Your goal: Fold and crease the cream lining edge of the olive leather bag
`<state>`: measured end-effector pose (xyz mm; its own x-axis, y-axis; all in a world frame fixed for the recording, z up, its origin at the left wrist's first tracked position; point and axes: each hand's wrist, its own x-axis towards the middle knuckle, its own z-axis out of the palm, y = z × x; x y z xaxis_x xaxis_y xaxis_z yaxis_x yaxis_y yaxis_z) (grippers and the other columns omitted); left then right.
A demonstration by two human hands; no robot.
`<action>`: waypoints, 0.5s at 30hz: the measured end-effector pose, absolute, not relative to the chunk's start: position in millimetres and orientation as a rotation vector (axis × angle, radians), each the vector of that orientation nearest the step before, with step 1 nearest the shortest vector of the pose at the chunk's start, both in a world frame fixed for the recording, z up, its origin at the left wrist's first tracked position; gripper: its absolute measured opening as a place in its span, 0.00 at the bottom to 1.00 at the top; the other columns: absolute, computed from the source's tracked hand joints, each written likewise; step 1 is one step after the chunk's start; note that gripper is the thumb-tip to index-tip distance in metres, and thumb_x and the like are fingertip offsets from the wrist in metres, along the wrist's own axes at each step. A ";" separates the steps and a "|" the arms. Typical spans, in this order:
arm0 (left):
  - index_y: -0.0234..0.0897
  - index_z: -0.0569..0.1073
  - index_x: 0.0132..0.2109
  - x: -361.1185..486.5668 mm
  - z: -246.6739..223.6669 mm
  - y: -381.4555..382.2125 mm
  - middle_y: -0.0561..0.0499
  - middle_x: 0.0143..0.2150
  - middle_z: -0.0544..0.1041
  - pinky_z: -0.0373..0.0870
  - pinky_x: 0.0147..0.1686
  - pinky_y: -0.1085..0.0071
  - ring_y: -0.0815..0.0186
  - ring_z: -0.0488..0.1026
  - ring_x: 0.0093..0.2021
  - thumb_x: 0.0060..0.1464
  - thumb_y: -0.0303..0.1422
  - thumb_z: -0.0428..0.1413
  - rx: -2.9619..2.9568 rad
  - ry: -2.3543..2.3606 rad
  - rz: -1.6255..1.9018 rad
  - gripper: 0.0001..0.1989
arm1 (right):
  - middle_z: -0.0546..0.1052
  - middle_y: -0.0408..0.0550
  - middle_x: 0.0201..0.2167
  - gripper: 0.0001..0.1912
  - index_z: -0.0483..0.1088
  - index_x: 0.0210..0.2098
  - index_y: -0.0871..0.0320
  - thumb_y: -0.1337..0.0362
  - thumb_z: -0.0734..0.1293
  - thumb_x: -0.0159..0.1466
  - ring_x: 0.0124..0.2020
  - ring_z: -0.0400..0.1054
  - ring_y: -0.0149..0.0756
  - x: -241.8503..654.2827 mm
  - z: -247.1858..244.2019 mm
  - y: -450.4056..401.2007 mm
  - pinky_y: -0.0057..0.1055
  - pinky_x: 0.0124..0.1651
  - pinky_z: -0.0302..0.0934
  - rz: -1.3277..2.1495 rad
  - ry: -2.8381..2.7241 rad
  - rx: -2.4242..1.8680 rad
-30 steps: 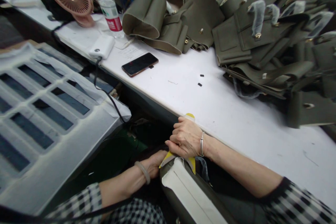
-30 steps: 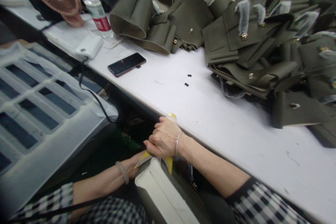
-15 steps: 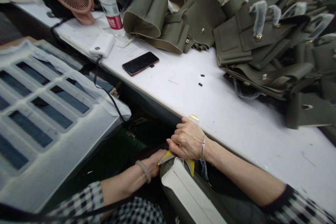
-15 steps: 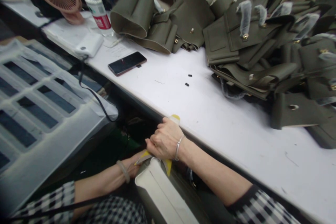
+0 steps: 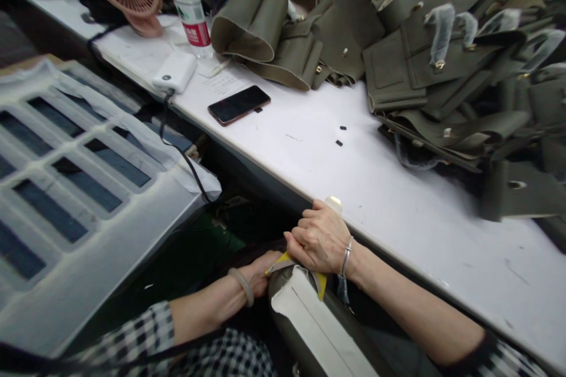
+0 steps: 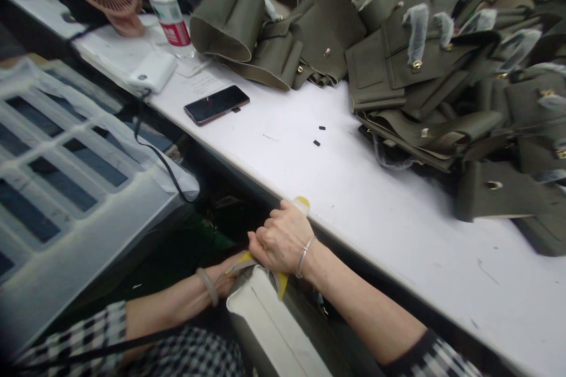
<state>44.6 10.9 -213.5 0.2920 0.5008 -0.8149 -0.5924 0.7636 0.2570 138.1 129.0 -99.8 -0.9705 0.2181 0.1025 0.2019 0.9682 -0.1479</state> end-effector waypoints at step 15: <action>0.37 0.65 0.22 42.3 -208.9 8.1 0.52 0.20 0.69 0.69 0.36 0.61 0.62 0.70 0.26 0.50 0.44 0.58 0.132 1.104 0.729 0.18 | 0.69 0.44 0.15 0.25 0.64 0.16 0.58 0.61 0.56 0.69 0.20 0.50 0.31 138.8 -104.3 125.8 0.40 0.35 0.39 0.254 -2.988 -0.327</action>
<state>42.3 8.1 -208.9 0.2464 0.5956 -0.7646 -0.4699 0.7634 0.4432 138.8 125.8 -104.3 -0.9688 0.2242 0.1058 0.2031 0.9625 -0.1799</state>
